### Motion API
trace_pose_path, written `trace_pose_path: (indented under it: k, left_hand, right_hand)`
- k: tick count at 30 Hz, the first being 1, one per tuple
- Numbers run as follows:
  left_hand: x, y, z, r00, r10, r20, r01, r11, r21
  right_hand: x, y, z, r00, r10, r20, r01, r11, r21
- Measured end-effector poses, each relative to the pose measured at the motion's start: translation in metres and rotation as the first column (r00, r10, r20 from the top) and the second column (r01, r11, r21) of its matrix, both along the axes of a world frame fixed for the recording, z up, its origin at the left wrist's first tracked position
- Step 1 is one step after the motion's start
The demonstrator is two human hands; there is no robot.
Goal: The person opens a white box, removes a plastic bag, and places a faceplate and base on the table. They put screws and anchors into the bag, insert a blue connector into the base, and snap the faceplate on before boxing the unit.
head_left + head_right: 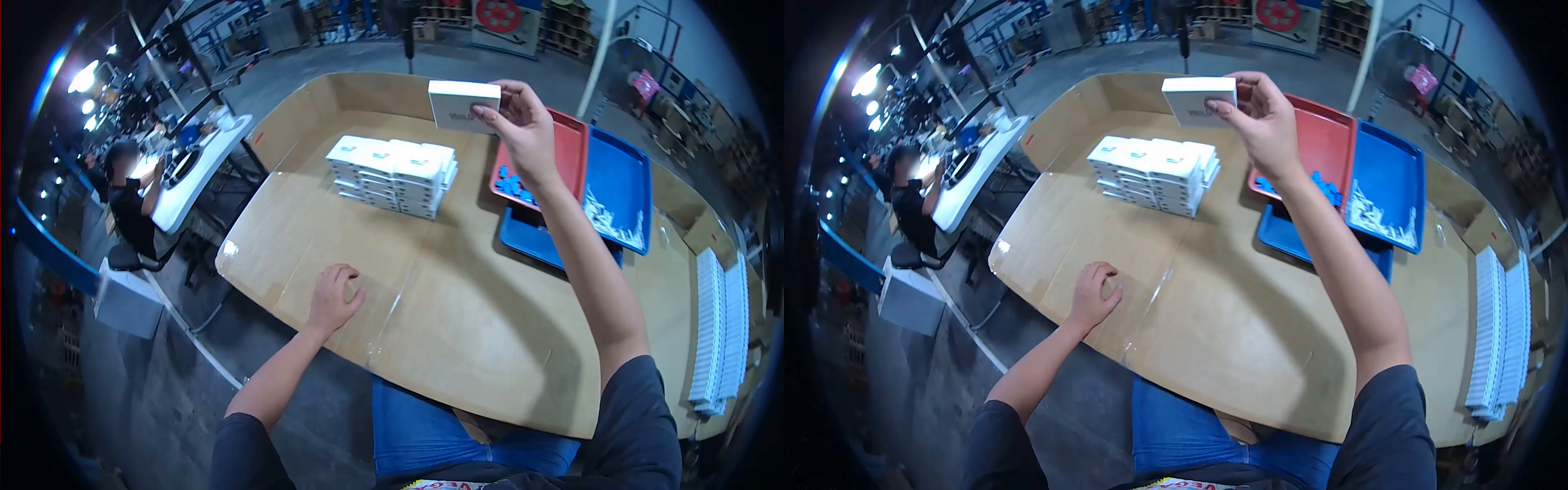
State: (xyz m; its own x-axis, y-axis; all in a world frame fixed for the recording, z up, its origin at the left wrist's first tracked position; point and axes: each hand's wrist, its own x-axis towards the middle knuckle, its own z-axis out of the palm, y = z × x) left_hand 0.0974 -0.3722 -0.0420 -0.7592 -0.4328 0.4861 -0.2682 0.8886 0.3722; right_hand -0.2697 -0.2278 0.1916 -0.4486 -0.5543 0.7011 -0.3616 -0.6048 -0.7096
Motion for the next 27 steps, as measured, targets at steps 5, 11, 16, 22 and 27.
trace_pose_path:
  k: [5, 11, 16, 22, 27]
  left_hand:
    - [-0.001, 0.004, -0.003, 1.0, -0.001, 0.008, 0.002, 0.999, -0.052]
    - [-0.005, 0.014, 0.001, 0.999, 0.047, 0.004, -0.046, 0.979, -0.198]
    - [-0.01, 0.035, 0.013, 0.993, 0.116, 0.009, -0.105, 0.929, -0.356]
    - [-0.058, 0.156, 0.014, 0.996, -0.03, -0.084, 0.058, 0.934, 0.352]
    - [-0.095, 0.305, 0.077, 0.903, -0.353, -0.244, 0.266, 0.015, 0.964]
  right_hand:
    - [0.023, 0.107, -0.008, 0.889, 0.021, 0.457, 0.0, 0.999, -0.047]
    - [0.042, 0.212, -0.057, 0.641, 0.231, 0.732, -0.08, 0.969, -0.236]
    - [0.06, 0.27, -0.102, 0.582, 0.115, 0.805, 0.039, 0.985, -0.168]
    - [0.094, 0.316, -0.142, 0.554, -0.008, 0.832, 0.086, 0.995, -0.048]
    - [0.125, 0.332, -0.147, 0.744, -0.256, 0.617, 0.164, 0.966, 0.202]
